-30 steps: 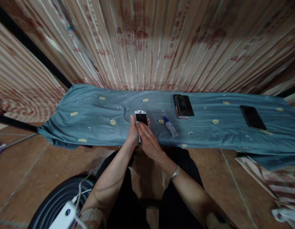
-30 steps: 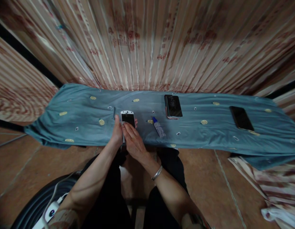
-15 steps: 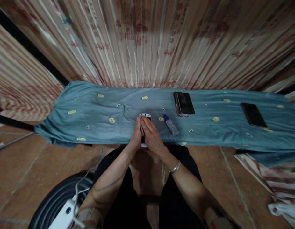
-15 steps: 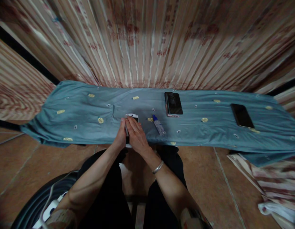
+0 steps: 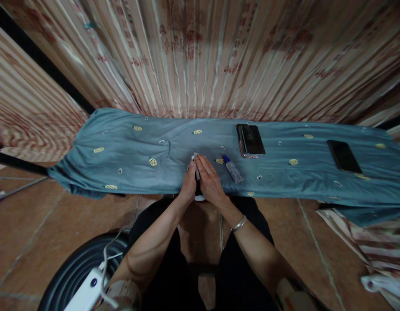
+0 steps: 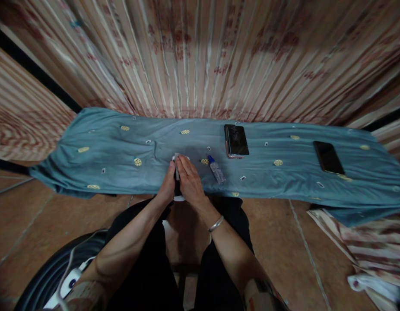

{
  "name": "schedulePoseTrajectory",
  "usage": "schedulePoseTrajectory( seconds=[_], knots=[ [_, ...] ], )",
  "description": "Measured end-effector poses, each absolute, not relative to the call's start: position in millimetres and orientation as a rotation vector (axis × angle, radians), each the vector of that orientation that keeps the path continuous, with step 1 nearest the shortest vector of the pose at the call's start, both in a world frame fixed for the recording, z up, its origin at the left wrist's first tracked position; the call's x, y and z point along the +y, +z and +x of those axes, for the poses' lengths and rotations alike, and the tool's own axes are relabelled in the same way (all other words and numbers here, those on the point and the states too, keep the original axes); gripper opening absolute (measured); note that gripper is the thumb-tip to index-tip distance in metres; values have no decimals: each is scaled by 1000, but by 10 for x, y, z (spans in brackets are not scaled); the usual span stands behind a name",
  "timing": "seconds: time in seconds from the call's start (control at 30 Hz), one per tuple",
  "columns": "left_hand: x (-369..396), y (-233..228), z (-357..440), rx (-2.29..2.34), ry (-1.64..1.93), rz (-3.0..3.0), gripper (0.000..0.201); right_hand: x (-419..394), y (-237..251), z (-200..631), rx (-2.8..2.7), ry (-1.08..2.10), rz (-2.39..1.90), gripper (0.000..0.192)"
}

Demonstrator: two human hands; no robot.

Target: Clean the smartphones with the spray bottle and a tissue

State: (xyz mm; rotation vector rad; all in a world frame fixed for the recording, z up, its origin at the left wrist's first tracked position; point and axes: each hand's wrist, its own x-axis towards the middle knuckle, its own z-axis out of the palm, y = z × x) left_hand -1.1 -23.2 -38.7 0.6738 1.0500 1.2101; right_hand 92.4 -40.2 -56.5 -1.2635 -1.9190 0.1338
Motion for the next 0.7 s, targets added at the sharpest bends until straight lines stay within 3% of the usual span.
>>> schedulePoseTrajectory(
  seconds=[0.4,0.7],
  knots=[
    [-269,-285,15,1099,1252,795,30,-364,-602,955,-1898,58,-1309,54],
    [-180,-248,-18,1093,1275,557,37,-383,-634,926,-1915,110,-1283,51]
  ],
)
